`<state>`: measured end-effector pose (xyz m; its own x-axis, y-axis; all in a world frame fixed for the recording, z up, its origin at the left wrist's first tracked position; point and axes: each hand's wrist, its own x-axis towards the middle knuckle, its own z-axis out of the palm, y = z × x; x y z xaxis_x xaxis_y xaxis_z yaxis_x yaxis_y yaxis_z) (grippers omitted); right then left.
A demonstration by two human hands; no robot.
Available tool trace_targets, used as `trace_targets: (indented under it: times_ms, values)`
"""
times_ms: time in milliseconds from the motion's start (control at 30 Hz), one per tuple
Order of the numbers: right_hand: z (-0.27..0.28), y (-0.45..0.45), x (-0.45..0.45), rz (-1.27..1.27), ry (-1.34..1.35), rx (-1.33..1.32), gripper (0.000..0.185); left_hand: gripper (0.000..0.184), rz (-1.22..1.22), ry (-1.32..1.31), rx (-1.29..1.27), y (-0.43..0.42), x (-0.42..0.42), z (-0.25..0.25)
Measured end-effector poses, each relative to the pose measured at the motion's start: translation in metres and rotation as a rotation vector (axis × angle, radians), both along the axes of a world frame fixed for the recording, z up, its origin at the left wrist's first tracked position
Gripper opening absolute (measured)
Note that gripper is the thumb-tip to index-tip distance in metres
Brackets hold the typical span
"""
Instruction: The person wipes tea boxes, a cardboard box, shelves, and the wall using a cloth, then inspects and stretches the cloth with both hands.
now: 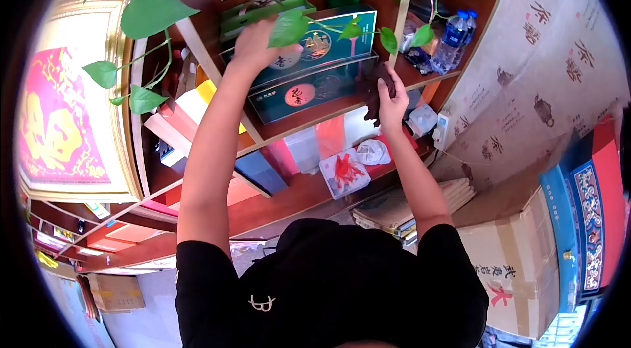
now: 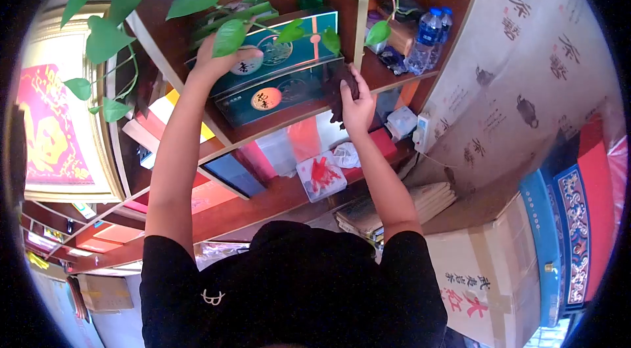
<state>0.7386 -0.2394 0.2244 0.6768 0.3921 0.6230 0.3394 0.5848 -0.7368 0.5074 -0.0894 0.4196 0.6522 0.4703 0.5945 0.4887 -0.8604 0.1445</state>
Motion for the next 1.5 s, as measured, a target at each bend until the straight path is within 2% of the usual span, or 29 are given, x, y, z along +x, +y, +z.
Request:
trace_targets:
  times_ms: [67,100,200,233,267,333,367,400,467,533,600,633,667,733,800,900,1033,1233,1500]
  values:
    - [-0.033,-0.002,0.016,-0.093,0.108,-0.133,0.039,0.067,-0.019,0.035,0.022,0.012,0.001,-0.005]
    - [-0.038,-0.002,0.017,-0.074,0.168,0.045,0.034,0.069,-0.042,0.012,0.049,0.011,0.001,-0.006]
    - [-0.044,-0.012,0.045,-0.212,0.254,0.09,0.035,0.072,-0.059,0.029,0.044,0.016,0.003,-0.007]
    - [-0.044,-0.016,0.055,-0.35,0.2,-0.047,0.034,0.073,-0.048,0.048,0.109,0.02,0.004,-0.009]
    - [-0.043,-0.015,0.065,-0.366,0.205,-0.048,0.034,0.073,-0.064,0.052,0.108,0.024,0.004,-0.009]
    - [-0.034,-0.009,0.08,-0.538,-0.137,-0.067,0.041,0.081,-0.065,0.167,0.079,0.014,0.005,-0.002]
    - [-0.033,-0.008,0.086,-0.566,-0.127,-0.069,0.041,0.083,-0.031,0.175,0.067,0.004,0.004,0.001]
    - [-0.037,-0.006,0.092,-0.46,-0.363,-0.293,0.041,0.084,-0.055,0.15,0.089,-0.003,0.005,0.003]
    - [-0.049,-0.006,0.104,-0.205,-0.788,-0.76,0.05,0.079,-0.055,0.082,0.264,-0.004,0.002,0.0]
    - [-0.033,-0.008,0.108,-0.168,-0.707,-0.793,0.045,0.067,-0.067,0.02,0.343,-0.012,-0.002,-0.004]
    - [-0.033,-0.003,0.121,-0.229,-0.807,-0.824,0.036,0.049,0.03,-0.031,0.351,-0.046,-0.006,-0.01]
    - [-0.041,0.007,0.132,-0.284,-0.79,-0.781,0.031,0.038,-0.141,-0.167,0.602,-0.053,-0.008,-0.027]
    - [-0.03,0.005,0.135,-0.263,-0.805,-0.826,0.028,0.025,-0.211,-0.131,0.736,-0.047,-0.017,-0.047]
    - [-0.018,0.012,0.143,-0.216,-0.832,-0.871,0.028,0.016,-0.527,-0.087,0.65,-0.055,-0.015,-0.081]
    - [-0.019,0.028,0.154,-0.205,-0.793,-0.914,0.028,0.022,-0.601,0.075,0.443,-0.068,0.0,-0.106]
    - [-0.024,0.054,0.172,-0.21,-0.763,-0.948,0.029,0.024,-0.531,0.157,0.229,-0.075,0.029,-0.136]
    - [-0.03,0.083,0.184,-0.248,-0.734,-0.943,0.031,0.021,-0.507,0.128,0.033,-0.068,0.051,-0.165]
    - [-0.009,0.106,0.19,-0.129,-0.666,-1.098,0.038,0.022,-0.482,0.09,-0.105,-0.068,0.065,-0.177]
    - [-0.007,0.118,0.193,-0.165,-0.729,-1.098,0.036,0.02,-0.434,0.024,-0.194,-0.067,0.066,-0.184]
